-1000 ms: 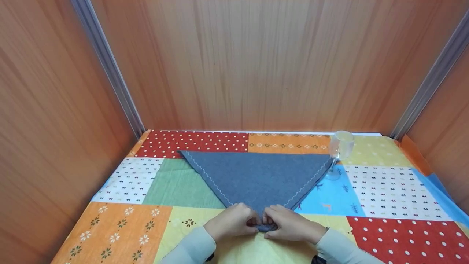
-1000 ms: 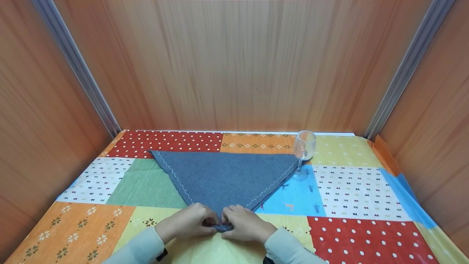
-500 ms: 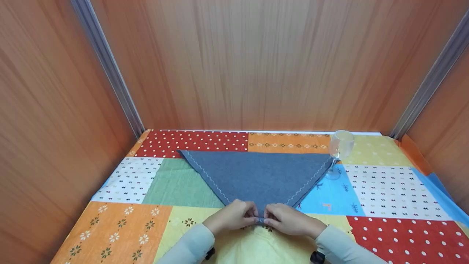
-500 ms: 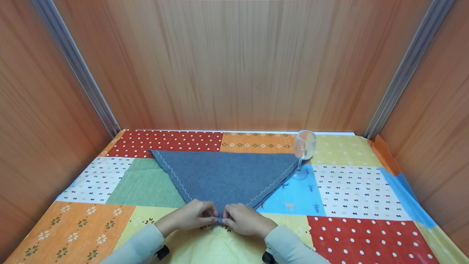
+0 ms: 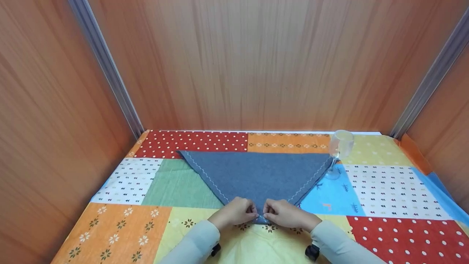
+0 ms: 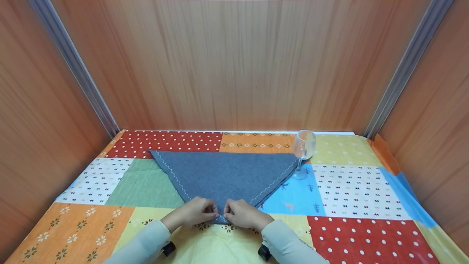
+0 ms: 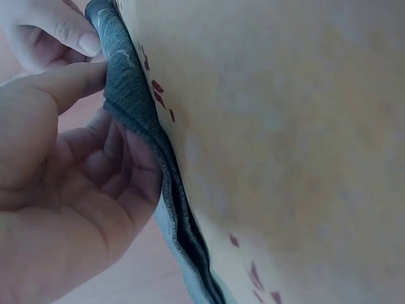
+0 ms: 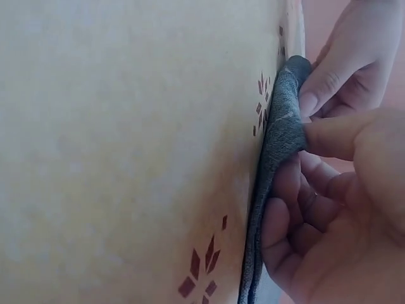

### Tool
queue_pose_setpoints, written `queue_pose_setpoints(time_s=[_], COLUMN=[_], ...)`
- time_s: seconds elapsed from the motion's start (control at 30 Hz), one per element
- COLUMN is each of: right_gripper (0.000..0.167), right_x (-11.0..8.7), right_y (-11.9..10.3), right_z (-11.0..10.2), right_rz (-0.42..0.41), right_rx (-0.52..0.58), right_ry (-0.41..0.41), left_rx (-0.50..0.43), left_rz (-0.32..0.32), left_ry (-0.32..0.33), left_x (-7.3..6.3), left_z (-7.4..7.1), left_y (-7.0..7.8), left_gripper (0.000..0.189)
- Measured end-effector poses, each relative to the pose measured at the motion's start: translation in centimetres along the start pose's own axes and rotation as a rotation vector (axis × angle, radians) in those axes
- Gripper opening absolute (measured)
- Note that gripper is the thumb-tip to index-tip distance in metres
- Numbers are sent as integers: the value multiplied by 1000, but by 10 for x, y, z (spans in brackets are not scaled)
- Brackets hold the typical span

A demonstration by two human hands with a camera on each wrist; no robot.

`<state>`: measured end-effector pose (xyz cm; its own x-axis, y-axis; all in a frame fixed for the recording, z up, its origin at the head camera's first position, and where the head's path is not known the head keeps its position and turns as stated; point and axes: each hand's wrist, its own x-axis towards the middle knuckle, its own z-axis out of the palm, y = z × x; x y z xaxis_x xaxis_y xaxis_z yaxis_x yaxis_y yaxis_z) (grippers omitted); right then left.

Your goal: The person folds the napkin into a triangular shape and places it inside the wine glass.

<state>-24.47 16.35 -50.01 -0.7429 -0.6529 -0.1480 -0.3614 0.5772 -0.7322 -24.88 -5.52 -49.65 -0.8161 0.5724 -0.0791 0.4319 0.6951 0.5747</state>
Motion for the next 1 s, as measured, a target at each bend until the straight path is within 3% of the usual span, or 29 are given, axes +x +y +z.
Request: queue_pose_setpoints(time_s=[0.13,0.33,0.57,0.73,1.0], right_gripper=[8,7,8,10,10], right_x=[1,1,0,1,-2], right_y=[2,2,2,2,2], right_z=[0,2,1,0,1], right_rz=[0,-17,4,9,-11], right_rx=[-12,-14,11,25,25], right_ry=[24,36,31,14,30], left_rx=[7,18,236,295,323], left_rz=[18,130,306,412,428], left_ry=[34,82,115,92,64], left_x=[1,0,-11,-21,-24], left_z=[0,-1,-8,-11,-14], left_y=[0,-2,-4,-8,-4], left_gripper=[13,8,15,26,22])
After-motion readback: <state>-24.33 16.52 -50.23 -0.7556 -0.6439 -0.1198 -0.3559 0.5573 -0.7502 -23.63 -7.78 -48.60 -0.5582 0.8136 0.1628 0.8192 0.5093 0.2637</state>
